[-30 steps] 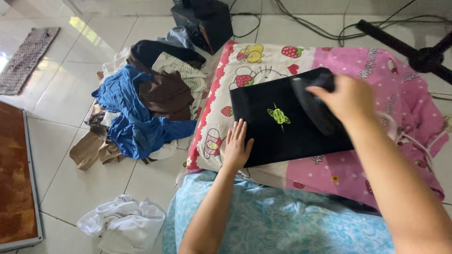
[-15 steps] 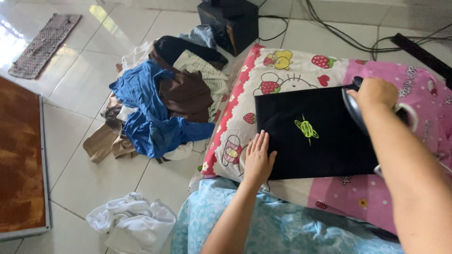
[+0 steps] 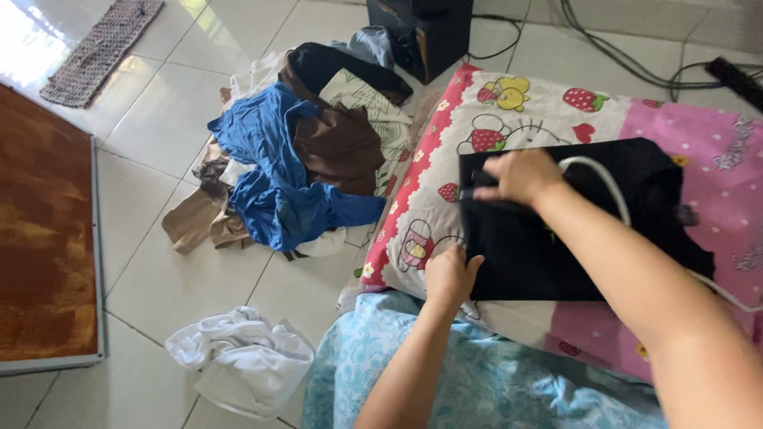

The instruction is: Iron and fold a black t-shirt and organize other clothes.

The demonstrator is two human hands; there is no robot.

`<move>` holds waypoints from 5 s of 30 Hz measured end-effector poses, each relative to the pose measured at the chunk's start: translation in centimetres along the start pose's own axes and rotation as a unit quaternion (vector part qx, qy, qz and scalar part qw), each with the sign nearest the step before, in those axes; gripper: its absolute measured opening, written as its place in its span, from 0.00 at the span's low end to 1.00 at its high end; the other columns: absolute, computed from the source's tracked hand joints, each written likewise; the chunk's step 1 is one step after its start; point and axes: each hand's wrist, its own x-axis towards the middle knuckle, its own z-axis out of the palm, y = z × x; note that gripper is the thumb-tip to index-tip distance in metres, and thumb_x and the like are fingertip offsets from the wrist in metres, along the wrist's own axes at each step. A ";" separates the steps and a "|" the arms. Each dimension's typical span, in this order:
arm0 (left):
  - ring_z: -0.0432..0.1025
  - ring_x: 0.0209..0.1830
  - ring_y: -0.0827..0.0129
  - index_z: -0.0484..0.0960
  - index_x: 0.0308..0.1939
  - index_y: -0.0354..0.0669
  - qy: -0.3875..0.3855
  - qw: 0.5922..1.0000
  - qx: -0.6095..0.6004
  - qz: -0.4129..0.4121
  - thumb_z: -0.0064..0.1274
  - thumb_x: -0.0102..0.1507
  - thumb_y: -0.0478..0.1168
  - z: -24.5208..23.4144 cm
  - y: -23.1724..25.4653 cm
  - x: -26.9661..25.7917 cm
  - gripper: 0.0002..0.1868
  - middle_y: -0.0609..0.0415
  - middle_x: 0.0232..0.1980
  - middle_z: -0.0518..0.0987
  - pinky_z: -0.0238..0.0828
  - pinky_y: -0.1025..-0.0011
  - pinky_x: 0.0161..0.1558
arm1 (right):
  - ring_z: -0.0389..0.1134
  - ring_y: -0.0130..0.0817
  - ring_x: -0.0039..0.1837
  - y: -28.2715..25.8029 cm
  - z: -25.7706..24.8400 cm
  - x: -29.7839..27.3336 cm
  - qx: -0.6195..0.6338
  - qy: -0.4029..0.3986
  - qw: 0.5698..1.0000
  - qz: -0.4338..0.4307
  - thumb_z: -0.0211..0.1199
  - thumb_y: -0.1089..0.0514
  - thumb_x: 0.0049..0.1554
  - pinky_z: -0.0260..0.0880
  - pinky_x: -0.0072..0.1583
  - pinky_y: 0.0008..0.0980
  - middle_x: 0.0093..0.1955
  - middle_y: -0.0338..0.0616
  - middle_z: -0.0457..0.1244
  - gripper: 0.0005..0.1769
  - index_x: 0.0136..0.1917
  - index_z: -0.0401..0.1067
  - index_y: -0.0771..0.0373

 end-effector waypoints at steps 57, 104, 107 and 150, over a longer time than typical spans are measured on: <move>0.72 0.50 0.52 0.82 0.38 0.48 0.109 0.990 0.050 0.078 0.64 0.57 0.59 2.5 -2.4 0.7 0.21 0.53 0.45 0.82 0.63 0.51 0.54 | 0.74 0.54 0.46 9.6 1.0 -29.2 -0.028 0.000 0.945 0.325 0.60 0.22 0.53 0.73 0.45 0.53 0.42 0.52 0.71 0.35 0.46 0.75 0.57; 0.74 0.41 0.65 0.74 0.54 0.48 -0.269 0.700 -0.594 -0.290 0.50 0.63 0.47 0.4 -4.9 -14.7 0.17 0.57 0.44 0.78 0.76 0.60 0.41 | 0.67 0.45 0.63 -12.1 9.0 -35.8 0.914 0.222 0.151 0.304 0.61 0.56 0.55 0.72 0.62 0.46 0.59 0.45 0.68 0.29 0.69 0.65 0.61; 0.71 0.49 0.58 0.73 0.57 0.43 -0.254 0.562 -0.742 -0.263 0.43 0.66 0.60 0.4 -11.7 -13.7 0.27 0.51 0.52 0.75 0.68 0.52 0.51 | 0.68 0.45 0.61 -12.4 6.8 -37.0 0.883 0.231 0.204 0.355 0.59 0.69 0.47 0.72 0.61 0.48 0.58 0.45 0.66 0.37 0.70 0.63 0.54; 0.73 0.50 0.66 0.66 0.73 0.51 -0.824 0.563 -0.059 0.009 0.44 0.56 0.34 9.2 30.6 -36.6 0.38 0.52 0.58 0.76 0.74 0.68 0.50 | 0.73 0.51 0.57 -41.3 6.3 -81.3 0.782 0.539 -0.102 0.297 0.55 0.70 0.52 0.76 0.60 0.43 0.61 0.66 0.65 0.36 0.73 0.56 0.77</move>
